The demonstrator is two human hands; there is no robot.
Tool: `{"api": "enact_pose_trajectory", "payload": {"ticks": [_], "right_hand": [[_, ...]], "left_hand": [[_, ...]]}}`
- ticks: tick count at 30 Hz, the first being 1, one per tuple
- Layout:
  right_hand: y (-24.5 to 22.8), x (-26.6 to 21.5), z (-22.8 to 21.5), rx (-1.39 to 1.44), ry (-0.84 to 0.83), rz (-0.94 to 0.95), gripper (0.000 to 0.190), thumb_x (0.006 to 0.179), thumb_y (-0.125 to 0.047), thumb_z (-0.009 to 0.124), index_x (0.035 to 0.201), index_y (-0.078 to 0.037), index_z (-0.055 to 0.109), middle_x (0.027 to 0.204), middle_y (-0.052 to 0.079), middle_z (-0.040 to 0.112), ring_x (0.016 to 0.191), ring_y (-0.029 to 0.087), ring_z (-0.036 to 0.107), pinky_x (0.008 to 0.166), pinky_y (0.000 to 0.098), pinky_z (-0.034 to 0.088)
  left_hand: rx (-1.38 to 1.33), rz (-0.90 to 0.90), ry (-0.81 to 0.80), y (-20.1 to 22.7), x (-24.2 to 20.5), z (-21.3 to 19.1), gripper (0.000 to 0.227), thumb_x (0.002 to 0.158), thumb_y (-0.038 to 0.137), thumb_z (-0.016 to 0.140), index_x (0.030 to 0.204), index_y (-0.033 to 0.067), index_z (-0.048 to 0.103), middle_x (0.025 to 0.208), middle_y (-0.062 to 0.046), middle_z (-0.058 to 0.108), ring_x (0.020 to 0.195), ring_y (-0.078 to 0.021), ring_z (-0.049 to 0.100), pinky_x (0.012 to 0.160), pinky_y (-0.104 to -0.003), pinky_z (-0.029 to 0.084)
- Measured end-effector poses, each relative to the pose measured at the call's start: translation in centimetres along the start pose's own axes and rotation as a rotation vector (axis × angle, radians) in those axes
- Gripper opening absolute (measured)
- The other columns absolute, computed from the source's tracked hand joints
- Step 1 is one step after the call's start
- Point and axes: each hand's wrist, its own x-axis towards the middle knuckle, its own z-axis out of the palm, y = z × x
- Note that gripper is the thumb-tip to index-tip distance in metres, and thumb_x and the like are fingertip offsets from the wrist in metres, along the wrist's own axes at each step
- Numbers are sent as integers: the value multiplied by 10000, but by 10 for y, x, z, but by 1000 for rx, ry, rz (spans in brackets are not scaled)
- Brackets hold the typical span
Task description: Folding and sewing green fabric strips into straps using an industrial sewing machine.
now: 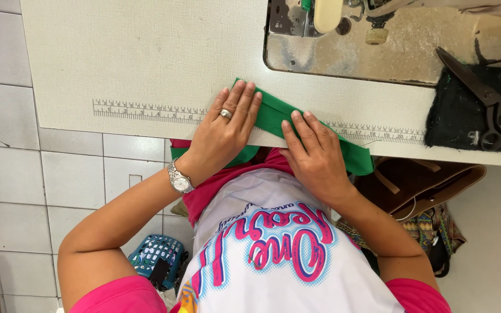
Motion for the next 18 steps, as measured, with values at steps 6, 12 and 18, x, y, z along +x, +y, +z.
{"api": "enact_pose_trajectory", "payload": {"ticks": [6,12,18], "right_hand": [[-4,-1,0,15,-10,18,429,1043,-332,626,1370,-60,682,1432,198,622,1285,376,599,987,449,511],[-6,-3,-2,17,-31,34,470,1042,-376,615,1396,-70,666,1462,199,607,1309,383,585,984,457,503],[-6,-3,-5,34,-55,57,480,1037,-382,622,1405,-76,661,1484,200,595,1336,387,565,982,459,487]], "left_hand": [[-62,41,12,8,0,-2,361,969,-2,579,1320,-41,655,1327,-261,645,1248,-373,629,1073,-434,489],[-39,-34,-49,13,-1,1,465,977,42,572,1435,-39,571,1435,-279,566,1315,-380,578,1097,-430,466],[-75,-32,-64,6,2,4,484,972,51,576,1446,-38,552,1450,-273,551,1295,-362,585,1069,-411,483]]}}
